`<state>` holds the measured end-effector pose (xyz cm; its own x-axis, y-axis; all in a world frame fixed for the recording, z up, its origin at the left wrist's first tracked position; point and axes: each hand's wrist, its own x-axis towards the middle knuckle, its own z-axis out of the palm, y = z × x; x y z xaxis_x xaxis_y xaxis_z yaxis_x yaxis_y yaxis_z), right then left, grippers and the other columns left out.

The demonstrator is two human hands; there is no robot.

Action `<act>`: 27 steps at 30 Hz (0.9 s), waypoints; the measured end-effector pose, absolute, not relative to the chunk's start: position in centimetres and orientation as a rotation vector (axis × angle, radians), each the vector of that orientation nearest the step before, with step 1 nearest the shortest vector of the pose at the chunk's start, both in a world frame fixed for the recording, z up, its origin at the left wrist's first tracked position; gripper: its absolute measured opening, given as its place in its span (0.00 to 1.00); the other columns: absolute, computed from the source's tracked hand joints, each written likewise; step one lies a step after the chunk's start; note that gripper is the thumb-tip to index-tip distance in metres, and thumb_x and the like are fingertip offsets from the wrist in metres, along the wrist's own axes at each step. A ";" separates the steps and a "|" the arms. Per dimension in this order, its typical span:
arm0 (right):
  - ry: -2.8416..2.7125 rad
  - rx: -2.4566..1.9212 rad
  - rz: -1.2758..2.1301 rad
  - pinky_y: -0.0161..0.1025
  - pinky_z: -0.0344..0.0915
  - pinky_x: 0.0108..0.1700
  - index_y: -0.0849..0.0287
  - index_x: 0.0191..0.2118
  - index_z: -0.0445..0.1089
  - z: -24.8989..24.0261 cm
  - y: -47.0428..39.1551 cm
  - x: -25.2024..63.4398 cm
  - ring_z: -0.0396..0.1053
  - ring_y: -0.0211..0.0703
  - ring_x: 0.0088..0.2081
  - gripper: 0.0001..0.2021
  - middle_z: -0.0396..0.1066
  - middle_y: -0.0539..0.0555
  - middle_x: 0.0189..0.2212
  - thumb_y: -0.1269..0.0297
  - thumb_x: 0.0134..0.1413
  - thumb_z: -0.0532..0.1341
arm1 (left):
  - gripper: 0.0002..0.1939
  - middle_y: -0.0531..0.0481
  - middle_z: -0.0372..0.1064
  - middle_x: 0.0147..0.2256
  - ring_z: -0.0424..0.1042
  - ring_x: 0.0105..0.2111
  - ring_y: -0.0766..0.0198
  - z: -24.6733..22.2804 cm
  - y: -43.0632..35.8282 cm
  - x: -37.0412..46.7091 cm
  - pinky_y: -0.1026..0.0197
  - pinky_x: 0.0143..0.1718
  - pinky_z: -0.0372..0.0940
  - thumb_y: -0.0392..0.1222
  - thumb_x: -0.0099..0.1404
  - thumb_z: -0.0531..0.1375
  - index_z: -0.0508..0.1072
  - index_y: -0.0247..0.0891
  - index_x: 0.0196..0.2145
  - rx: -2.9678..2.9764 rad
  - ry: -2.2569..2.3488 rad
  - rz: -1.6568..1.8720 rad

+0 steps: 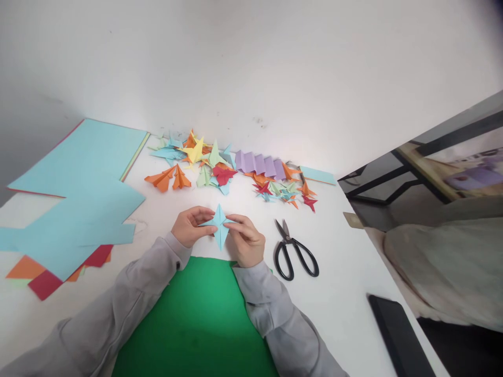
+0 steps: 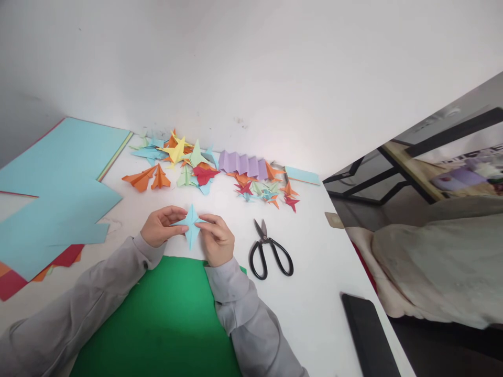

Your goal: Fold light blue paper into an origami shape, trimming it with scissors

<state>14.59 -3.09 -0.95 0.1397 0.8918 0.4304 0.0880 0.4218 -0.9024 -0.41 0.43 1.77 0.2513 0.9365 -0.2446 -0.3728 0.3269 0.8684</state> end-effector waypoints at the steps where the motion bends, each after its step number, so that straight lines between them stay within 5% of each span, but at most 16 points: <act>1: -1.309 -0.987 0.761 0.40 0.67 0.36 0.48 0.33 0.76 -0.9 -3.1 14.6 0.69 0.41 0.36 0.12 0.71 0.53 0.36 0.72 0.51 0.58 | 0.21 0.52 0.71 0.23 0.71 0.25 0.65 1.8 0.5 -0.4 0.63 0.23 0.70 0.31 0.31 0.71 0.72 0.30 0.27 0.773 0.898 1.033; 6: -1.269 -0.991 0.820 0.38 0.65 0.29 0.50 0.34 0.76 -0.8 -3.2 14.3 0.67 0.36 0.26 0.10 0.71 0.52 0.33 0.71 0.52 0.58 | 0.20 0.50 0.72 0.25 0.71 0.23 0.65 1.5 0.5 -0.5 0.62 0.22 0.70 0.35 0.35 0.71 0.73 0.31 0.29 0.742 0.882 1.042; 20: -1.273 -1.032 0.710 0.41 0.68 0.37 0.50 0.34 0.75 -1.0 -2.8 14.3 0.69 0.43 0.40 0.09 0.71 0.54 0.38 0.71 0.48 0.62 | 0.18 0.48 0.73 0.22 0.73 0.25 0.62 1.4 0.4 -0.5 0.60 0.27 0.69 0.36 0.38 0.70 0.75 0.32 0.31 0.818 0.800 1.030; 27: -1.254 -1.014 0.793 0.42 0.69 0.36 0.52 0.35 0.75 -1.2 -2.9 14.2 0.69 0.44 0.39 0.08 0.72 0.55 0.36 0.70 0.48 0.62 | 0.12 0.47 0.70 0.36 0.72 0.28 0.66 1.2 0.3 -0.2 0.63 0.27 0.70 0.37 0.37 0.69 0.77 0.34 0.25 0.990 0.913 1.251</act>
<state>14.20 -2.89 -1.18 0.1655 0.9120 0.3752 0.0523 0.3718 -0.9268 -0.20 0.33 1.22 0.1019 0.9947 -0.0159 -0.3183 0.0477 0.9468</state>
